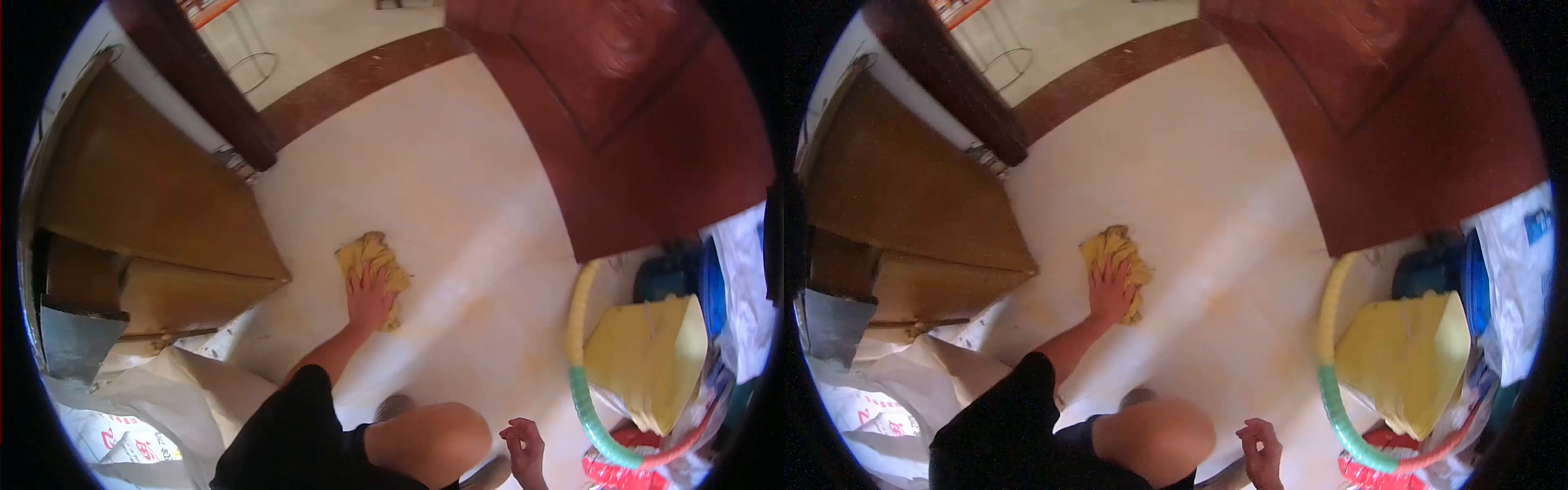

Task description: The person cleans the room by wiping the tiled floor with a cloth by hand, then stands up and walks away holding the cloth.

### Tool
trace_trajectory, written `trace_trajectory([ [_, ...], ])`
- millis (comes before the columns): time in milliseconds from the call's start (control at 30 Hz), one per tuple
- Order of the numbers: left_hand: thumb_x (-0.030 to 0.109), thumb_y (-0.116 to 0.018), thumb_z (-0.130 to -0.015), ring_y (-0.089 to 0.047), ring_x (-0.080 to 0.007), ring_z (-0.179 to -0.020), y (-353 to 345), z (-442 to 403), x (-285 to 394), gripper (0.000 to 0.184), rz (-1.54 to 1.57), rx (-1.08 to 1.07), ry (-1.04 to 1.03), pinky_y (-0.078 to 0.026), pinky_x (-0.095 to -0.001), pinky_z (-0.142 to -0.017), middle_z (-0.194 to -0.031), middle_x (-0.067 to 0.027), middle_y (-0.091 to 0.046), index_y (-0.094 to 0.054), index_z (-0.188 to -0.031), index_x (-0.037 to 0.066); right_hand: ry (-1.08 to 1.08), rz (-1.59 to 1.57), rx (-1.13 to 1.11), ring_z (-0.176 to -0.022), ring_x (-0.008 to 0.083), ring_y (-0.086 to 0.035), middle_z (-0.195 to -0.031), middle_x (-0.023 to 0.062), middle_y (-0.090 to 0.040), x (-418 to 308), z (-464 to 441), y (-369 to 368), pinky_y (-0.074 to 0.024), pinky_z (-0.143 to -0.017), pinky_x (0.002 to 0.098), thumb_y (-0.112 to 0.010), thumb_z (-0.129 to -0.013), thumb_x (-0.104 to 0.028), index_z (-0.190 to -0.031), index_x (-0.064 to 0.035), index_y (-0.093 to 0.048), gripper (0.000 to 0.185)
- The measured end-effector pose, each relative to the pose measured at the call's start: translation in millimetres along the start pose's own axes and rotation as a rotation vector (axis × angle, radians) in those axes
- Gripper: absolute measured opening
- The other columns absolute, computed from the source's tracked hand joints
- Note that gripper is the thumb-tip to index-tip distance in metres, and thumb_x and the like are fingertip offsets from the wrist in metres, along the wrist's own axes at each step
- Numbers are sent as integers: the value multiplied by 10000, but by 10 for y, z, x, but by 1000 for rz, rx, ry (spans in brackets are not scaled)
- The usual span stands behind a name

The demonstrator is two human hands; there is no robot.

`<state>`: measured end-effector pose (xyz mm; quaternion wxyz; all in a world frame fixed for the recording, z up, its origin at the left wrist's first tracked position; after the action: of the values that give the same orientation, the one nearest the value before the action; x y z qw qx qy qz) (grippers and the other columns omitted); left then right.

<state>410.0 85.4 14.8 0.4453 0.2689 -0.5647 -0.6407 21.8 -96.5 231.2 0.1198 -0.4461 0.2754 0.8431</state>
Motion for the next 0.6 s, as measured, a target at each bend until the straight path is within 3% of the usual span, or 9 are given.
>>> trace_trajectory([
  [67, 500, -501, -944, -153, -497, -1439, 12, 200, -335, 706, 35, -49, 183, -112, -571, -1177, -1600, -235, -159, -295, -1538, 177, 116, 198, -69, -810, 207, -692, -873, 106, -680, -505, -259, -78, -540, -726, 328, -571, -931, -33, -1136, -34, -568, 204],
  [133, 503, -507, -933, -139, -511, -1435, -106, 235, -659, 726, 33, 84, 213, -88, -579, -1178, -1582, -261, -190, -307, -1530, 142, 177, 218, -40, -811, 217, -698, -878, 127, -700, -844, -491, -182, -543, -746, 339, -603, -931, -84, -1153, -43, -566, 228],
  [200, 507, -495, -928, -146, -526, -1427, -117, 176, -939, 720, 29, 235, 235, -98, -582, -1172, -1571, -273, -215, -338, -1520, 129, 233, 265, -117, -800, 177, -668, -847, 95, -670, -1374, -737, -380, -528, -735, 307, -600, -928, -92, -1128, -2, -566, 221],
  [300, 504, -492, -929, -128, -530, -1430, -24, -66, -1151, 723, 46, 212, 372, -69, -596, -1170, -1575, -275, -201, -340, -1515, 109, 247, 283, -273, -835, 205, -680, -916, 119, -681, -1725, -1111, -715, -537, -755, 321, -620, -927, -82, -1140, -23, -592, 222],
  [467, 509, -490, -928, -136, -529, -1427, -12, -325, -1140, 724, 113, 320, 516, -62, -616, -1156, -1576, -285, -186, -340, -1513, 108, 395, 349, -559, -816, 210, -681, -885, 69, -695, -2065, -1846, -1467, -529, -710, 330, -654, -897, -76, -1156, -78, -613, 262],
  [600, 509, -492, -923, -150, -529, -1423, 41, -726, -1229, 733, 218, 322, 652, -68, -614, -1152, -1577, -291, -172, -333, -1515, 107, 441, 509, -741, -823, 210, -689, -902, 33, -709, -2077, -2111, -1686, -525, -729, 352, -633, -926, -168, -1233, -123, -574, 316],
])
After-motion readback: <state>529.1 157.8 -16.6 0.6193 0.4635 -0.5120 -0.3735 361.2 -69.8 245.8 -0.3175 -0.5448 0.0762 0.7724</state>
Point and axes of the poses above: each hand's wrist, its own z-axis away from the middle knuckle, its own y-axis out of the back of the hand, x = y × z, the point moved 2 cm from there along -z, towards the middle knuckle
